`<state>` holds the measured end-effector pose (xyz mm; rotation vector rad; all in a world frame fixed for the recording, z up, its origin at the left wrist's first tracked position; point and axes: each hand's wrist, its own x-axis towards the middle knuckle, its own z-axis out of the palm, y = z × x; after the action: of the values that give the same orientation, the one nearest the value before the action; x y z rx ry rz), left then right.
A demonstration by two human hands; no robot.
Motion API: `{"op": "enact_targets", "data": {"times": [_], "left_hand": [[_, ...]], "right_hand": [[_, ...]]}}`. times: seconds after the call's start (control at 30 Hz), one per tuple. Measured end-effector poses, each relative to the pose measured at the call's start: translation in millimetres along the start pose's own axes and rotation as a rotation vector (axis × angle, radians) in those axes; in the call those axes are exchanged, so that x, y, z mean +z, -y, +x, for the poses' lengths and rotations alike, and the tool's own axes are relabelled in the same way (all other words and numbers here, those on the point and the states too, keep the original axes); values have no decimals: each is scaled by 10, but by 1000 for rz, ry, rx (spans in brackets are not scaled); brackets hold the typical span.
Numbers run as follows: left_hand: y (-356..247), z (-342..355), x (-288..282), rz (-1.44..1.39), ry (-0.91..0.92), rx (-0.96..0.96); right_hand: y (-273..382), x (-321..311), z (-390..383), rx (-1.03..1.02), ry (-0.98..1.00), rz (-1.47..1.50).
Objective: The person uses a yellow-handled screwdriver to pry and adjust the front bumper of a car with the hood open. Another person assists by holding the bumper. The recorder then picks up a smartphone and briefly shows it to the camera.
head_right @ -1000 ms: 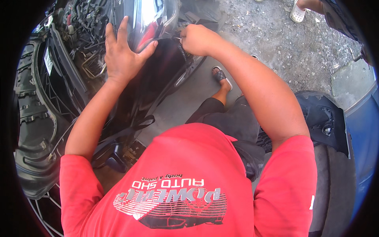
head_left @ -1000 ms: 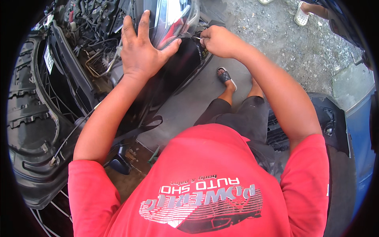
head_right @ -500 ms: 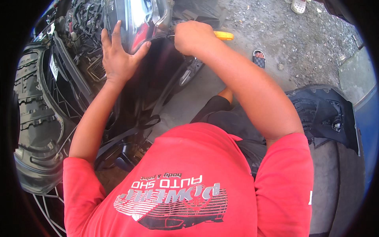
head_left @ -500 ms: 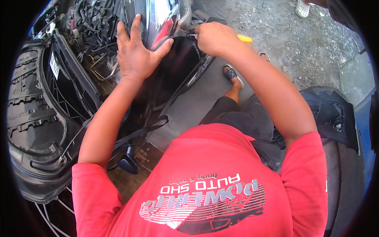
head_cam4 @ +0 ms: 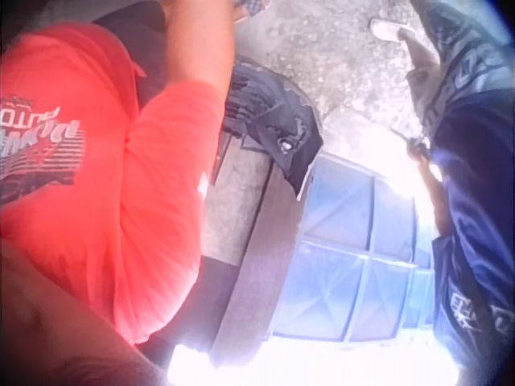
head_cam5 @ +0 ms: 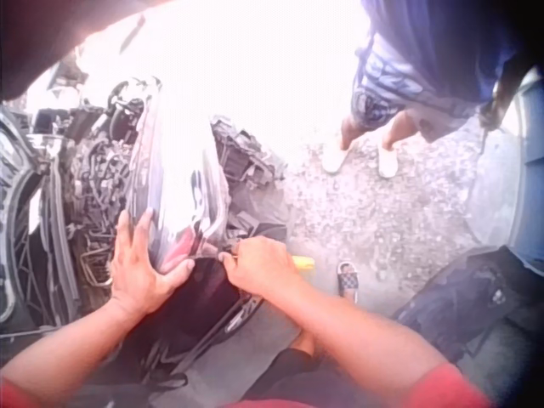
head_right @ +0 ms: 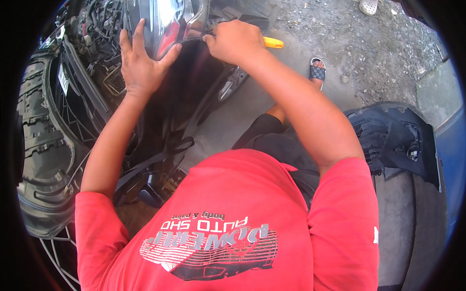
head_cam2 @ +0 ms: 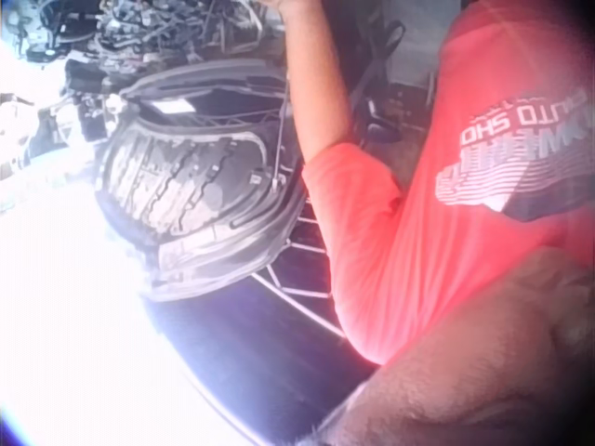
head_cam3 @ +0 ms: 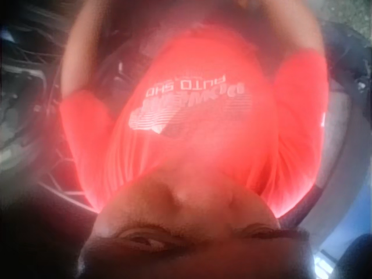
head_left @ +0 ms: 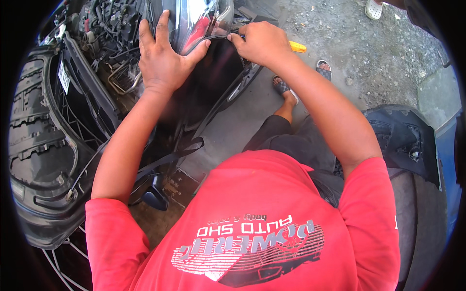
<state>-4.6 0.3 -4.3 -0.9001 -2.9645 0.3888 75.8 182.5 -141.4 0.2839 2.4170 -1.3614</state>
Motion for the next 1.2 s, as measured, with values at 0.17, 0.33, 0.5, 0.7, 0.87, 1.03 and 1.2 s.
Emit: {"op": "enact_targets", "data": {"times": [0.17, 0.33, 0.5, 0.7, 0.87, 1.03, 1.2], "left_hand": [[3, -9, 1, -18, 8, -9], [-11, -15, -28, -39, 9, -11], [-14, 1, -32, -27, 3, 5], [-13, 6, -38, -31, -10, 22], [4, 1, -29, -23, 0, 12], [-16, 1, -50, -31, 10, -6], [-16, -4, -31, -18, -27, 26]], "right_hand": [[-58, 62, 0, 20, -64, 71], [-167, 254, -12, 51, -56, 373], [-382, 269, 42, 7, -109, 732], [-627, 119, -64, 16, -80, 569], [-287, 105, -384, -11, -6, 137], [-20, -16, -392, 110, 116, 51], [144, 27, -368, 159, 97, 57]]}}
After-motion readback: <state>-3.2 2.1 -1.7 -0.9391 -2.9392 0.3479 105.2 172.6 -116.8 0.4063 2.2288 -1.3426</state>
